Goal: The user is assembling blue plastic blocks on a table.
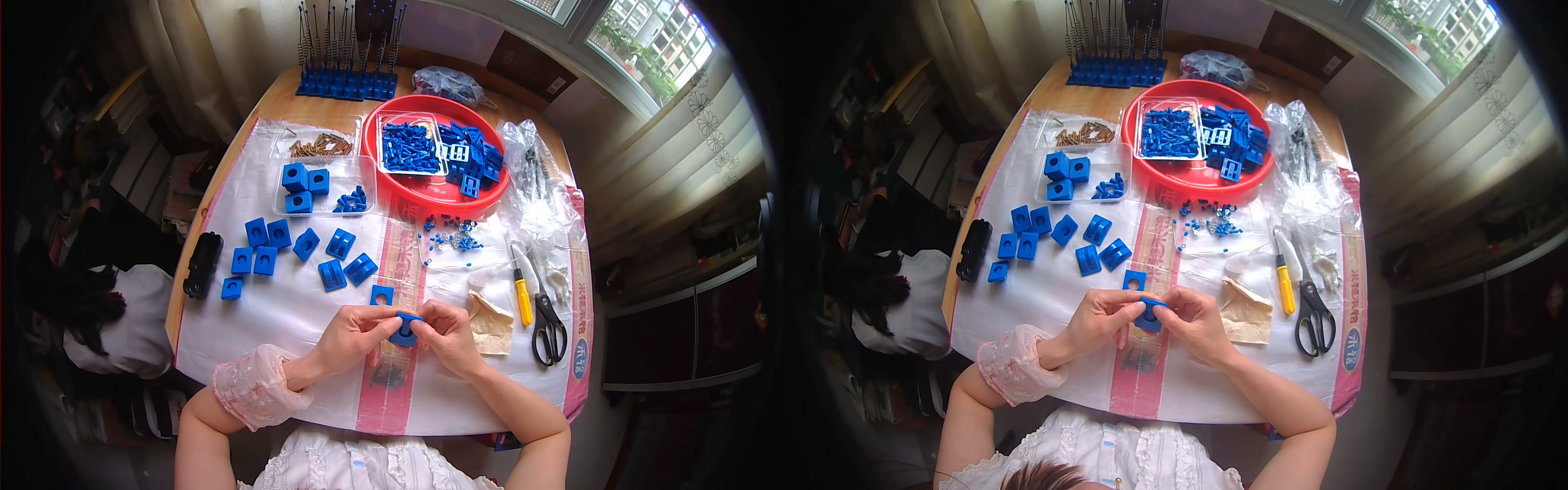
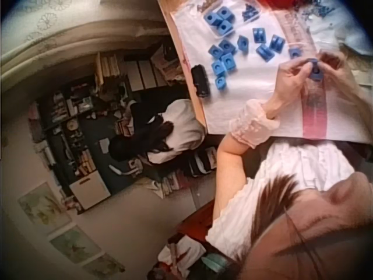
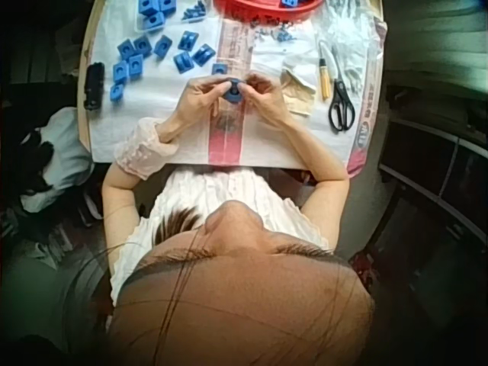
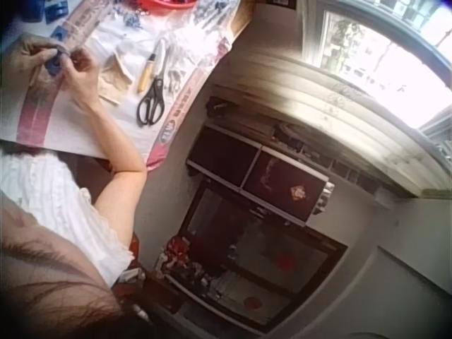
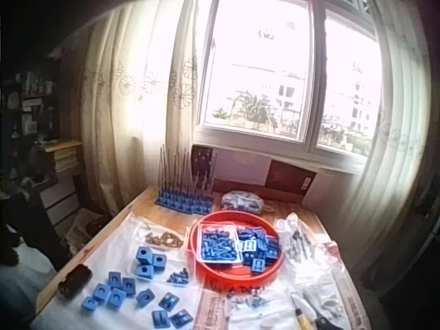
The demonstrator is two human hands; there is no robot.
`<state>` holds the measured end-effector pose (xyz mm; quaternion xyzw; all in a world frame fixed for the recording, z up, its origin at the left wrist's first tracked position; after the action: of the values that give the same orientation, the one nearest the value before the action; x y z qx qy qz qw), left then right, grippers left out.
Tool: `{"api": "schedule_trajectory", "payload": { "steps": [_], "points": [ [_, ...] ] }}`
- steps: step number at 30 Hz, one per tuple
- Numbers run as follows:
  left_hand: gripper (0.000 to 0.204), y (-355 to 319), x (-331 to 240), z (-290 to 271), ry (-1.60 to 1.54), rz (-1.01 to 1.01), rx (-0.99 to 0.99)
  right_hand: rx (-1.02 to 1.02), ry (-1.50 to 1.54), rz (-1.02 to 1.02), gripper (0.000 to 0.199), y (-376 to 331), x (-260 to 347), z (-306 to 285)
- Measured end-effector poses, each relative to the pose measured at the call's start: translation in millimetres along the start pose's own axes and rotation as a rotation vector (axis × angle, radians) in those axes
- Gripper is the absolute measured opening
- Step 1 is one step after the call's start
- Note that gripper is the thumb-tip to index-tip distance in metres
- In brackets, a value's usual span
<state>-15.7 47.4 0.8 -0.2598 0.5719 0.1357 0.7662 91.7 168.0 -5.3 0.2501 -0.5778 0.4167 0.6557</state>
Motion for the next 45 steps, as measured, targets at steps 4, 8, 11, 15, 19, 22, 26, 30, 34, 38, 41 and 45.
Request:
{"api": "schedule_trajectory", "payload": {
  "steps": [4, 8, 11, 15, 19, 22, 26, 30, 34, 38, 41, 45],
  "points": [
    [0.024, 0.8, 1.2, 0.1, -0.011, 0.006, -0.008, -0.037, -0.004, -0.014, 0.006, 0.0, 3.4, 2.9],
    [0.024, 0.5, 0.9, -0.6, 0.013, 0.023, -0.015, -0.04, -0.014, -0.025, 0.006, 0.3, 2.5, 2.4],
    [0.024, 0.2, -0.3, -0.1, 0.012, 0.02, -0.007, -0.045, -0.016, -0.028, 0.006, 0.2, 3.0, 2.3],
    [0.024, -0.3, -2.6, 0.3, 0.02, 0.009, -0.015, -0.05, -0.016, -0.019, 0.006, -0.1, 3.1, 2.2],
    [0.024, 0.6, 0.9, -0.7, 0.015, 0.018, -0.014, -0.048, -0.018, -0.028, 0.006, 0.3, 2.0, 2.0],
    [0.024, 0.2, -0.4, -0.2, 0.015, 0.024, -0.011, -0.049, -0.019, -0.022, 0.006, -0.1, 3.1, 2.2],
    [0.024, -0.4, -1.4, 0.4, 0.006, 0.01, -0.012, -0.051, -0.016, -0.013, 0.006, 0.0, 3.0, 2.4],
    [0.024, 0.2, -1.0, -0.1, 0.02, 0.02, -0.01, -0.051, -0.022, -0.013, 0.006, -0.3, 5.2, 3.0],
    [0.024, -0.4, -2.2, 0.5, 0.014, 0.01, -0.003, -0.048, -0.021, -0.022, 0.006, 0.1, 2.8, 2.1],
    [0.025, -0.9, -3.1, 0.3, 0.001, 0.008, -0.003, -0.045, -0.02, -0.014, 0.007, 0.3, 3.8, 3.1],
    [0.024, -0.5, -2.6, 0.1, 0.012, 0.008, 0.0, -0.043, -0.025, -0.021, 0.007, 0.4, 3.8, 2.4],
    [0.024, -0.1, -2.9, 0.3, 0.022, 0.01, -0.011, -0.05, -0.015, -0.02, 0.006, 0.0, 4.0, 2.8]
  ]
}}
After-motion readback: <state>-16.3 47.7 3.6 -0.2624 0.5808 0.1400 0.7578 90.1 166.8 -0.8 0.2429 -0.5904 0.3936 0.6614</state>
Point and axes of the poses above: each hand's wrist, its own y-axis towards the middle knuckle, its own z-axis out of the palm, x = y × z, the point moved 5 cm from there along y, towards the middle knuckle, and after that the axes turned 13 degrees about -x, right-handed, at the moved point
